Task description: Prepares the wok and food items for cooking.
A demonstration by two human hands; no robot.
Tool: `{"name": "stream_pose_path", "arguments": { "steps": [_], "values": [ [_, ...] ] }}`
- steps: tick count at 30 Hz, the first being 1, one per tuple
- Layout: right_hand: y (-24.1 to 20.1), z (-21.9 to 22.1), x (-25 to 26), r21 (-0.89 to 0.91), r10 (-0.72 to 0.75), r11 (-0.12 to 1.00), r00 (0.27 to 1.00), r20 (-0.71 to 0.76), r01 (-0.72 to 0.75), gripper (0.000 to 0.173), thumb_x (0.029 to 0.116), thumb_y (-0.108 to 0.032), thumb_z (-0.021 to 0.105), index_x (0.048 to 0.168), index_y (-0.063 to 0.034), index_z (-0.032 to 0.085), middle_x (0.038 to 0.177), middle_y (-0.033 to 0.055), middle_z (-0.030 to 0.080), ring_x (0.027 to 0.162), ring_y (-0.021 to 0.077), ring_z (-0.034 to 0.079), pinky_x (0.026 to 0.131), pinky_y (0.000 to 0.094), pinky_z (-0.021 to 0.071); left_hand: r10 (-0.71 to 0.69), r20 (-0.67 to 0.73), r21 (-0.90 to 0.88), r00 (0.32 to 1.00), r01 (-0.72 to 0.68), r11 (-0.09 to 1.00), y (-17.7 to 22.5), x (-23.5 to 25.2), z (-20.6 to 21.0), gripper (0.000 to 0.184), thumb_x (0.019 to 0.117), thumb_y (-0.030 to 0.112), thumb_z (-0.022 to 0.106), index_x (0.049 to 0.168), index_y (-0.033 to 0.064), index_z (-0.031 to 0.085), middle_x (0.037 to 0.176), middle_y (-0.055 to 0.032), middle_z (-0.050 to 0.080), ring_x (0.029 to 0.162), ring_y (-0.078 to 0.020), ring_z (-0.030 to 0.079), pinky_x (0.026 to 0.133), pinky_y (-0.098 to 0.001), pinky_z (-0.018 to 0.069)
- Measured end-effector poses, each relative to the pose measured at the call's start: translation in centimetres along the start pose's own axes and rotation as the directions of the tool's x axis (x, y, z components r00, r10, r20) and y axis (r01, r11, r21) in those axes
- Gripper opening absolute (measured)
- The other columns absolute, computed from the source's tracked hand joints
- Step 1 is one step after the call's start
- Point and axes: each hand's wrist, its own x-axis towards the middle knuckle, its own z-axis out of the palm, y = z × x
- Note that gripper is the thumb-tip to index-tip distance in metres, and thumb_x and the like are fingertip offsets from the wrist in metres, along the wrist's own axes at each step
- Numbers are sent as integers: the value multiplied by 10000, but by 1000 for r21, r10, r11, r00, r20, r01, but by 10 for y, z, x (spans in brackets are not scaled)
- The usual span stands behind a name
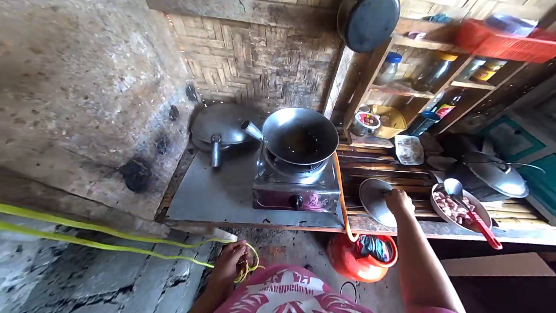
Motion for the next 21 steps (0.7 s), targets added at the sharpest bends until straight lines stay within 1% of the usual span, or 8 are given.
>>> {"name": "stream_pose_path", "arguments": {
  "steps": [3, 6, 9, 11, 14, 16, 18, 21],
  "values": [
    [-5, 3, -5, -17, -4, 1000, 1000, 0, 4, 403, 1027, -260, 571, 1303, 25, 645, 1487, 279, 500, 1420, 480, 415, 1105, 706, 346, 26, -14, 3, 1000, -26, 1000, -7, 1, -1, 270, 1061, 73, 479, 1306, -37, 510, 899, -83, 694, 687, -104, 670, 615, -252, 571],
    [13, 18, 7, 75, -53, 995, 995, -81, 59, 366, 1001, -268, 628, 1206, 25, 702, 1394, 301, 570, 1348, 519, 471, 1063, 747, 362, 23, -16, 68, 1000, -22, 997, -14, -10, -11, 311, 1064, 83, 462, 1345, -49, 486, 981, -86, 695, 736, -100, 683, 665, -260, 584],
    [27, 3, -8, 192, -111, 970, 976, -187, 147, 385, 996, -246, 644, 1260, 34, 664, 1415, 313, 539, 1337, 534, 469, 1049, 745, 375, 77, -1, 239, 997, -74, 968, -18, -16, -19, 324, 1055, 84, 476, 1338, -73, 493, 1069, -99, 684, 822, -79, 696, 736, -252, 591],
    [19, -8, -32, 198, -206, 937, 915, -347, 287, 355, 994, -200, 634, 1257, 38, 648, 1337, 307, 583, 1282, 507, 527, 1051, 681, 429, 220, 43, 366, 975, -220, 904, -20, -14, -23, 350, 1008, 82, 573, 1311, -90, 536, 1120, -152, 672, 890, -111, 687, 795, -285, 589],
    [-36, 6, -89, 160, -460, 806, 774, -435, 570, 214, 976, -107, 621, 1109, 42, 697, 1121, 252, 683, 1116, 415, 648, 1002, 578, 513, 498, 162, 507, 852, -505, 698, 9, -10, -13, 480, 928, 124, 663, 1330, -106, 534, 1239, -233, 641, 1027, -200, 665, 906, -364, 566],
    [-88, 23, -124, 167, -617, 701, 707, -346, 694, 192, 968, -143, 618, 1030, -4, 736, 1030, 181, 718, 1054, 349, 678, 968, 527, 542, 605, 233, 570, 761, -611, 550, 53, 4, 2, 500, 963, 179, 657, 1367, -83, 523, 1312, -253, 610, 1112, -249, 663, 958, -398, 567],
    [-136, 34, -155, 128, -711, 691, 701, -57, 712, 300, 998, -285, 574, 1056, -43, 742, 1086, 160, 732, 1112, 338, 677, 993, 543, 525, 638, 354, 677, 684, -658, 330, 98, 21, 16, 433, 1006, 228, 614, 1348, -38, 589, 1304, -238, 629, 1160, -276, 653, 1006, -427, 550],
    [-187, 40, -192, -30, -590, 759, 707, 389, 650, 526, 1034, -472, 511, 1227, -12, 676, 1291, 235, 655, 1278, 423, 578, 1070, 658, 412, 537, 587, 748, 605, -659, -76, 144, 33, 42, 332, 1035, 238, 557, 1316, 121, 690, 1347, -129, 658, 1281, -318, 600, 1104, -547, 449]
  ]
}}
